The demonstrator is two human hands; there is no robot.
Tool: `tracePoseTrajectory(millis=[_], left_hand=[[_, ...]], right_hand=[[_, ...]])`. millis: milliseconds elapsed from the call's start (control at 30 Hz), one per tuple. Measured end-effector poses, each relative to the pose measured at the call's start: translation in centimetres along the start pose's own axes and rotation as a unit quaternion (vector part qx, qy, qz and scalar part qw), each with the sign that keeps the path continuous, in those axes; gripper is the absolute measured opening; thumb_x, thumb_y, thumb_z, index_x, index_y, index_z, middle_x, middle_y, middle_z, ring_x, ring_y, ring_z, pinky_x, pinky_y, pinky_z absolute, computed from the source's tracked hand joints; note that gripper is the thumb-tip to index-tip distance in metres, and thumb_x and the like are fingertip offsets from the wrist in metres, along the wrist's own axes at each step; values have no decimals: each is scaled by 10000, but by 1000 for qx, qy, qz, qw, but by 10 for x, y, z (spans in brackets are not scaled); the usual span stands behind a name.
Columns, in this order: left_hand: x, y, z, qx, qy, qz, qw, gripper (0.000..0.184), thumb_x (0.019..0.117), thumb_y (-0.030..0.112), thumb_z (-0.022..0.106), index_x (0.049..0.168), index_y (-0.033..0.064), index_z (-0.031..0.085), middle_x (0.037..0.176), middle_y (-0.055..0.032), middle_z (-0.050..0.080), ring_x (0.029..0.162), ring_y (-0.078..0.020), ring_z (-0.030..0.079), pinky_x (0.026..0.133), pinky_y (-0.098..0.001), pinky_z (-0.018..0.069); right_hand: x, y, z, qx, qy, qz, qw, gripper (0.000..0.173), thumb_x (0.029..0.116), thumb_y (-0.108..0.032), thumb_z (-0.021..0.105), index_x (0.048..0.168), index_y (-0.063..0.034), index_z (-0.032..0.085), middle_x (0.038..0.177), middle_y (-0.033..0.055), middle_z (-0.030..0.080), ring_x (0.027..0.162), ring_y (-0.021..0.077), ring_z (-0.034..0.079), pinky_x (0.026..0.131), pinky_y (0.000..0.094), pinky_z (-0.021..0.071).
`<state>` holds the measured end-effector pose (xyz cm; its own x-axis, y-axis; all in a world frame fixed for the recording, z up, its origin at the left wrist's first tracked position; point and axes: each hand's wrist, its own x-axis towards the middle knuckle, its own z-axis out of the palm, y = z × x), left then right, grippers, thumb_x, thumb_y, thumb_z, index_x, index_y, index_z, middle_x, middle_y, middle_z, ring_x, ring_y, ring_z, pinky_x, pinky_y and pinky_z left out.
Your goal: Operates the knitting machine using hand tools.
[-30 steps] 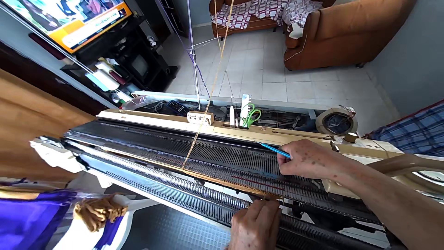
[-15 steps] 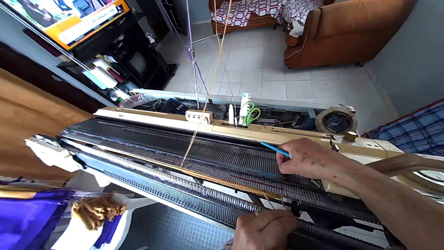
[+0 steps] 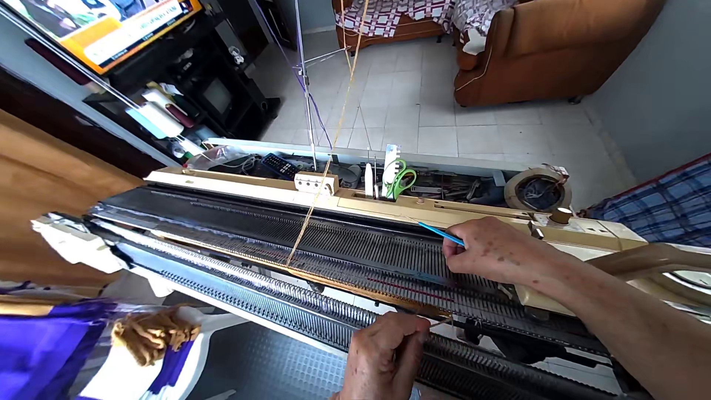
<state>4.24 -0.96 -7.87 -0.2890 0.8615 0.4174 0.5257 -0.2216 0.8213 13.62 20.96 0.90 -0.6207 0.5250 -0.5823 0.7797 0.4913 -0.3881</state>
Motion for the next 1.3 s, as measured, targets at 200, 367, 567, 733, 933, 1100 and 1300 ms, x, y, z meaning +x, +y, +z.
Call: tracePoseTrajectory(millis=[200,367,567,733,933,1100,1300], left_hand=[[2,5,11,181,-2,53,982,131,927,99,667,999,25,747,899,-88,747,766,-97,699,712,-172,557],[3,5,17,205,-15,109,973,114,955,72,622,939,89,733,950,-71,751,874,-112,719,733,-194,560],[8,7,14,168,-1,132,977,115,962,54,607,934,98,710,972,-53,747,918,-101,705,809,-175,551],[13,8,13,138,13,132,981,107,960,41,603,938,75,701,983,-77,747,958,-100,710,859,-174,551],[13,8,13,135,7,139,981,103,971,50,598,948,79,694,993,-71,744,956,-102,702,864,-177,544],[12,6,12,130,6,145,981,103,980,56,592,949,79,687,995,-65,740,958,-103,699,868,-176,544],[15,6,13,115,9,148,982,99,978,48,590,946,76,680,986,-67,739,962,-101,702,881,-178,544]], right_hand=[[2,2,4,-16,36,2,999,97,972,-197,695,963,-103,719,826,66,662,788,202,629,701,399,489],[6,3,9,-24,71,-3,997,100,988,-156,662,956,-72,705,836,95,658,809,242,636,711,426,497],[5,4,9,-20,73,-28,997,73,960,-160,689,955,-95,722,858,77,671,820,234,641,715,428,507],[0,0,4,-13,45,-11,999,120,961,-227,702,934,-115,736,814,60,668,782,201,634,694,403,492],[1,0,6,-1,49,-3,999,124,970,-226,695,953,-112,740,835,71,677,799,214,642,706,411,501],[3,0,7,0,61,-2,998,118,978,-206,695,978,-98,740,867,83,688,828,226,649,736,417,506],[4,1,4,0,50,-9,999,125,989,-214,678,965,-110,742,847,74,679,812,216,637,725,412,493]])
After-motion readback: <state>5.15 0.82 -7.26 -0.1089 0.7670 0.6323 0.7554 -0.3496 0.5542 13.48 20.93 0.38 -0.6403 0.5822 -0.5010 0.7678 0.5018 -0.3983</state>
